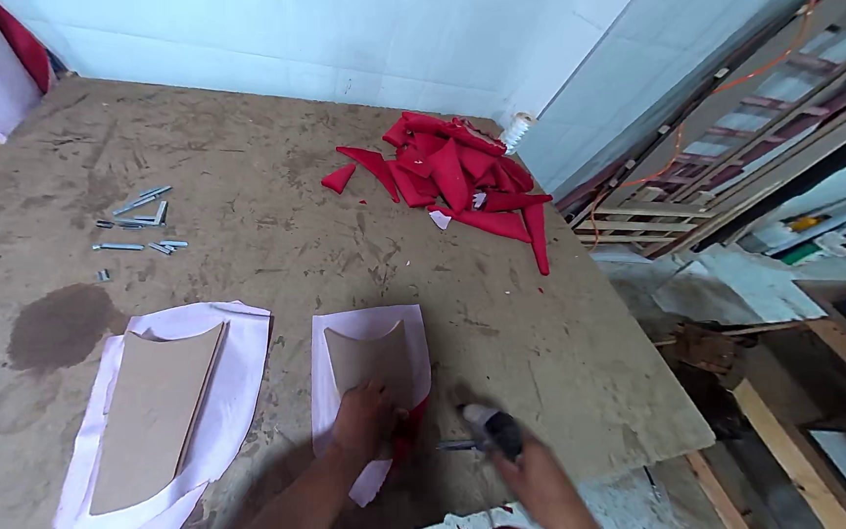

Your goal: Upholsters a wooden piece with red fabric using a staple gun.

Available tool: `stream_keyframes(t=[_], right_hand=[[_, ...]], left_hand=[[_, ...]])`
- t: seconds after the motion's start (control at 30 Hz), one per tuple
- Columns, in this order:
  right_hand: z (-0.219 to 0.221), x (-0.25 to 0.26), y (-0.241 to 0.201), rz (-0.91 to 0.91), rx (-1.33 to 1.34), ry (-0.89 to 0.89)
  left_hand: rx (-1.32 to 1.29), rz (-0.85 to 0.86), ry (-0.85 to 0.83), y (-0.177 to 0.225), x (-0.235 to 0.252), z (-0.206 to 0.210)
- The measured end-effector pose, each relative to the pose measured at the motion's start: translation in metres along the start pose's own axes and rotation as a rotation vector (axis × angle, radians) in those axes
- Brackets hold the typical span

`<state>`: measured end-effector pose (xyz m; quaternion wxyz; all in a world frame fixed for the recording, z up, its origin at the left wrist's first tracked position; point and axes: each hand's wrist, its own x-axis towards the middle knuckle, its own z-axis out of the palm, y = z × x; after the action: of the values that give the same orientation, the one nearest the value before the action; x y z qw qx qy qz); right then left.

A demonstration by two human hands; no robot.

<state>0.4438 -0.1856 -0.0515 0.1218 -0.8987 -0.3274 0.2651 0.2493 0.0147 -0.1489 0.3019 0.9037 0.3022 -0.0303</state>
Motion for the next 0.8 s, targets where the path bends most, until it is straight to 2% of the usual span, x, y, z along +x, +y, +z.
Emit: stream_keyframes(t=[0.1,0.2,0.27,0.33,0.4,0.47,0.53,0.6,0.67,0.73,0.8], right_hand=[[-0.037,0.061,0.068,0.004,-0.146,0.213],[-0.043,0.109,0.099,-0.007,-0.131,0.313],[-0.019,0.085,0.079,-0.019,0.029,0.309],[0.022,0.028,0.037,0.074,0.233,0.160],[0.086,-0.028,0.000,0.168,0.487,-0.047],[0.146,-0.058,-0.034,0.268,0.578,-0.124],[0.168,-0.059,-0.064,0.333,0.450,-0.075],[0.170,-0.054,-0.086,0.382,0.312,-0.050],[0.170,-0.053,-0.100,0.412,0.308,-0.017],[0.180,-0.059,-0.107,0.472,0.529,0.063],[0.193,-0.064,-0.116,0.575,0.963,0.146]], left_hand=[[0.032,0.102,-0.277,0.003,0.013,-0.025],[0.196,0.236,-0.393,0.002,0.030,-0.035],[0.296,0.313,-0.460,0.003,0.038,-0.037],[0.354,0.385,-0.511,0.007,0.049,-0.036],[0.375,0.431,-0.534,0.007,0.054,-0.035],[0.393,0.449,-0.549,0.005,0.056,-0.041],[0.408,0.448,-0.584,0.009,0.056,-0.046],[0.407,0.462,-0.623,0.011,0.052,-0.051],[0.444,0.468,-0.665,0.018,0.053,-0.060],[0.476,0.456,-0.690,0.014,0.050,-0.062],[0.471,0.436,-0.682,0.011,0.051,-0.062]])
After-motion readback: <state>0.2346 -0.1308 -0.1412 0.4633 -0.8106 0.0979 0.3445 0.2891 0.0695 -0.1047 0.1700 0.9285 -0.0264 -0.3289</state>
